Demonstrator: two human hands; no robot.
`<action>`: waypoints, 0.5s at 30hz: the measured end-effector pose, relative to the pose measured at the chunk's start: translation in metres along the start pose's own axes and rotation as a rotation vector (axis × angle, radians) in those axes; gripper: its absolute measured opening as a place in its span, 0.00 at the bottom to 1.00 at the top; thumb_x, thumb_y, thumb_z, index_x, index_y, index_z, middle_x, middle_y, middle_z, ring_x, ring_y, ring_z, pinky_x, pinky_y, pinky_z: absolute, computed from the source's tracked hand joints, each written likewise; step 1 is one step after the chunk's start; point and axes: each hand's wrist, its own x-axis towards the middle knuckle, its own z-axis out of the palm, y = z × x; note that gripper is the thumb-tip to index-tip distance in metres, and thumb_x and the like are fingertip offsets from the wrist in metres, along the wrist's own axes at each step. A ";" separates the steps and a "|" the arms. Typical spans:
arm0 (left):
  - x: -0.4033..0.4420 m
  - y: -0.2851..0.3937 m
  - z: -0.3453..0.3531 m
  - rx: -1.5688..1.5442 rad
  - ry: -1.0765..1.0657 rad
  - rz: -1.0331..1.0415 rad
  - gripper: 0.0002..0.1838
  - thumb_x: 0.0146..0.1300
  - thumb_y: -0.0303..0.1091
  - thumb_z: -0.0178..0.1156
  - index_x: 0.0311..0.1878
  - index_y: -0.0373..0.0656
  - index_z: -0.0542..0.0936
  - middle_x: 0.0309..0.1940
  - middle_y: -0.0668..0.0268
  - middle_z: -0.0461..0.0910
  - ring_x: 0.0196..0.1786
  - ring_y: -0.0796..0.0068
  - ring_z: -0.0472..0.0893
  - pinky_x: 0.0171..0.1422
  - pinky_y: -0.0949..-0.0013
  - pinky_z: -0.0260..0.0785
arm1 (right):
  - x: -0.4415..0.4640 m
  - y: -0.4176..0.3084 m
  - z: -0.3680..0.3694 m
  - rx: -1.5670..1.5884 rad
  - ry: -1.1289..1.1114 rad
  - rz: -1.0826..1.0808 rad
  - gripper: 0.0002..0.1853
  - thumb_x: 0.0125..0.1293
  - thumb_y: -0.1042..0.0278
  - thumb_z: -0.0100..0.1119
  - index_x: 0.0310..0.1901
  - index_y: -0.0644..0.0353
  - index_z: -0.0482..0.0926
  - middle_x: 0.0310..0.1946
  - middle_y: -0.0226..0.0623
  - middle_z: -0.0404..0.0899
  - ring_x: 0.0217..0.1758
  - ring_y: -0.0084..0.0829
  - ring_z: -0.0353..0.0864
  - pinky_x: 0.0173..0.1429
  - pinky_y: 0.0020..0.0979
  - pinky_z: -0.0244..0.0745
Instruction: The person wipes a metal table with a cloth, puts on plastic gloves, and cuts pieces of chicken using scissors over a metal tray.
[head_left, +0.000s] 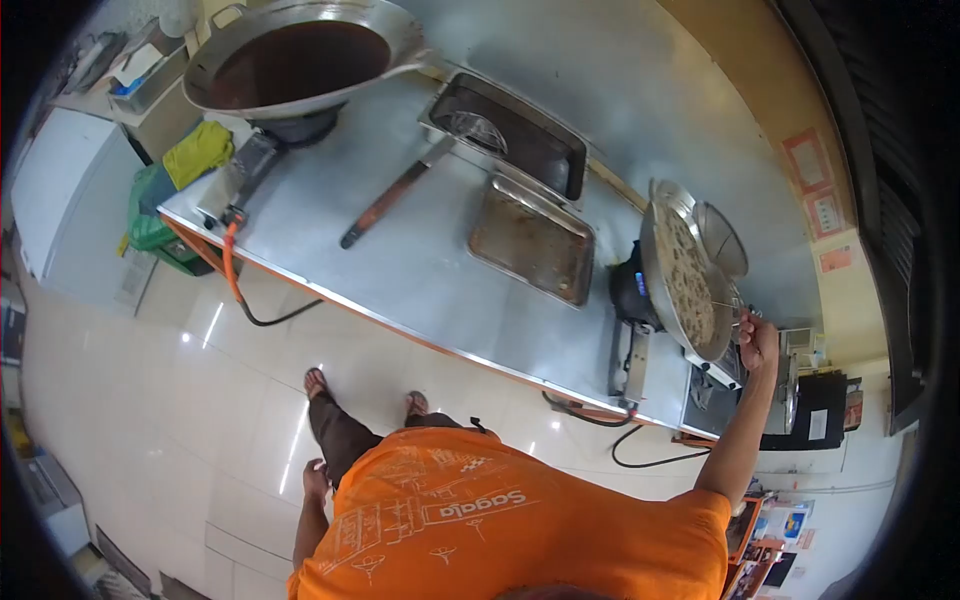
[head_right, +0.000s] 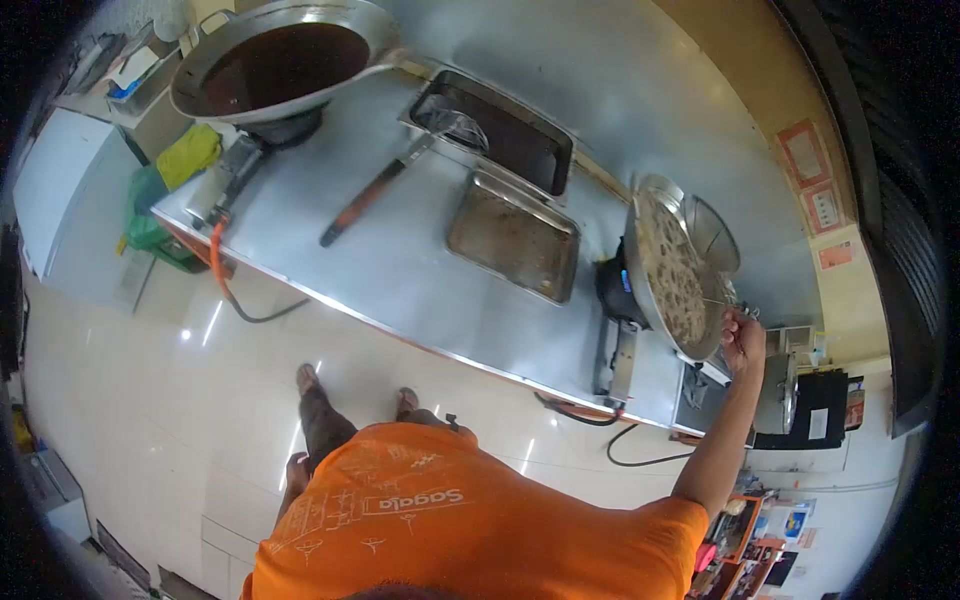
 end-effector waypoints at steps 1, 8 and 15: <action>0.008 0.040 -0.007 0.085 0.028 -0.037 0.18 0.70 0.28 0.52 0.63 0.43 0.74 0.34 0.62 0.81 0.27 0.73 0.77 0.26 0.68 0.67 | -0.011 -0.001 0.026 -0.024 0.010 -0.043 0.08 0.74 0.74 0.48 0.47 0.68 0.76 0.28 0.31 0.76 0.23 0.17 0.71 0.21 0.21 0.65; 0.099 0.236 -0.151 0.288 0.135 0.244 0.20 0.67 0.29 0.56 0.62 0.40 0.76 0.33 0.60 0.82 0.28 0.72 0.80 0.27 0.69 0.71 | -0.062 0.025 0.270 -0.257 0.024 -0.165 0.14 0.74 0.69 0.49 0.57 0.63 0.76 0.26 0.29 0.75 0.19 0.17 0.68 0.18 0.22 0.62; 0.145 0.315 -0.212 0.367 0.119 0.280 0.17 0.67 0.26 0.57 0.58 0.45 0.75 0.30 0.63 0.80 0.25 0.74 0.77 0.22 0.68 0.69 | 0.067 0.217 0.425 -1.628 -0.028 -0.656 0.14 0.68 0.66 0.54 0.45 0.65 0.85 0.45 0.53 0.86 0.52 0.51 0.85 0.56 0.49 0.80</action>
